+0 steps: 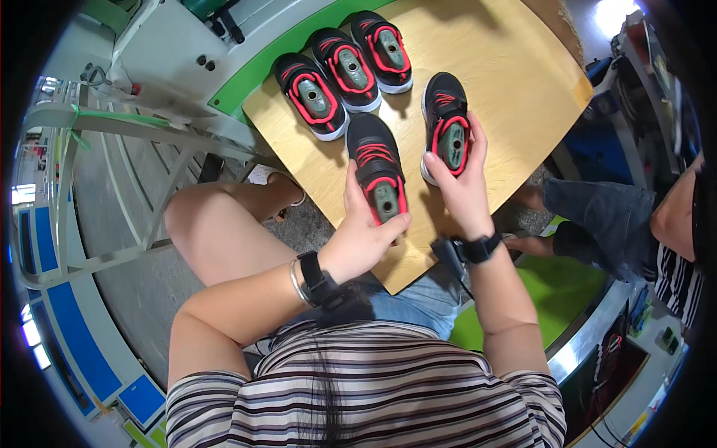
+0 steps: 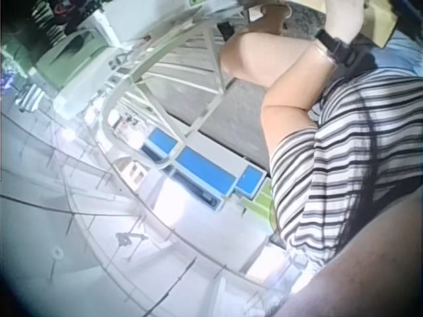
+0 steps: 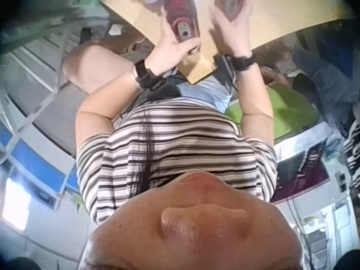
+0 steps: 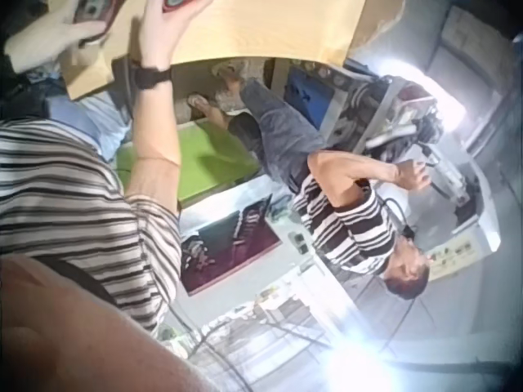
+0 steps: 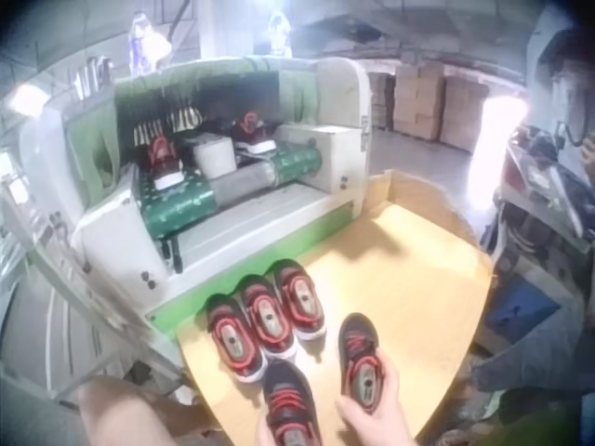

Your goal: Sort manufactured shoes and place them on an assembly line or sorting table.

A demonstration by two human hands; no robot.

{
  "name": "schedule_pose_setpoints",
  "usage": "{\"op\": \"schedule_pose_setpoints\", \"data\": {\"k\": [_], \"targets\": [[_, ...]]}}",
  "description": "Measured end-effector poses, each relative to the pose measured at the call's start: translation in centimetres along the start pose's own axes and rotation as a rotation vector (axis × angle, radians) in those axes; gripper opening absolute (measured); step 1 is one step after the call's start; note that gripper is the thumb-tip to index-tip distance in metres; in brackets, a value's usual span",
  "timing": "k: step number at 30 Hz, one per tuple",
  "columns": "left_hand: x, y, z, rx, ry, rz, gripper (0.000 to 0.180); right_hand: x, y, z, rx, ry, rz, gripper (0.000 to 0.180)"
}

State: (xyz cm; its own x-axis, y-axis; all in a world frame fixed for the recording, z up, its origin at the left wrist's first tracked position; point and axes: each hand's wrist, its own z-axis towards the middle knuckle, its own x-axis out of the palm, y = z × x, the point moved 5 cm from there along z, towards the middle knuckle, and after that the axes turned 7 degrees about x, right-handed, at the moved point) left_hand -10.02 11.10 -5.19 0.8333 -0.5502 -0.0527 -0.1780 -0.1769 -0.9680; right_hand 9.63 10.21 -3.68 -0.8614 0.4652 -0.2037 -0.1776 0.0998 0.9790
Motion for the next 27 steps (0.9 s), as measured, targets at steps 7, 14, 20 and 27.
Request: {"op": "schedule_pose_setpoints", "data": {"k": [7, 14, 20, 27], "targets": [[-0.2, -1.6, -0.6, -0.088, 0.048, -0.308, 0.103, -1.7, 0.9, -3.3, 0.105, 0.240, 0.079, 0.074], [-1.5, -1.3, -1.3, -0.001, 0.035, -0.304, 0.091, -1.2, 0.6, -4.1, 0.176, 0.339, 0.202, 0.077], [-5.0, -4.2, 0.2, -0.016, -0.090, -0.102, 0.069, -4.4, 0.7, 3.0, 0.279, 0.321, 0.104, 0.048], [-7.5, -5.6, 0.7, 0.112, -0.117, 0.112, 0.052, -5.2, 3.2, 19.5, -0.444, -0.127, -0.717, 0.091]]}}
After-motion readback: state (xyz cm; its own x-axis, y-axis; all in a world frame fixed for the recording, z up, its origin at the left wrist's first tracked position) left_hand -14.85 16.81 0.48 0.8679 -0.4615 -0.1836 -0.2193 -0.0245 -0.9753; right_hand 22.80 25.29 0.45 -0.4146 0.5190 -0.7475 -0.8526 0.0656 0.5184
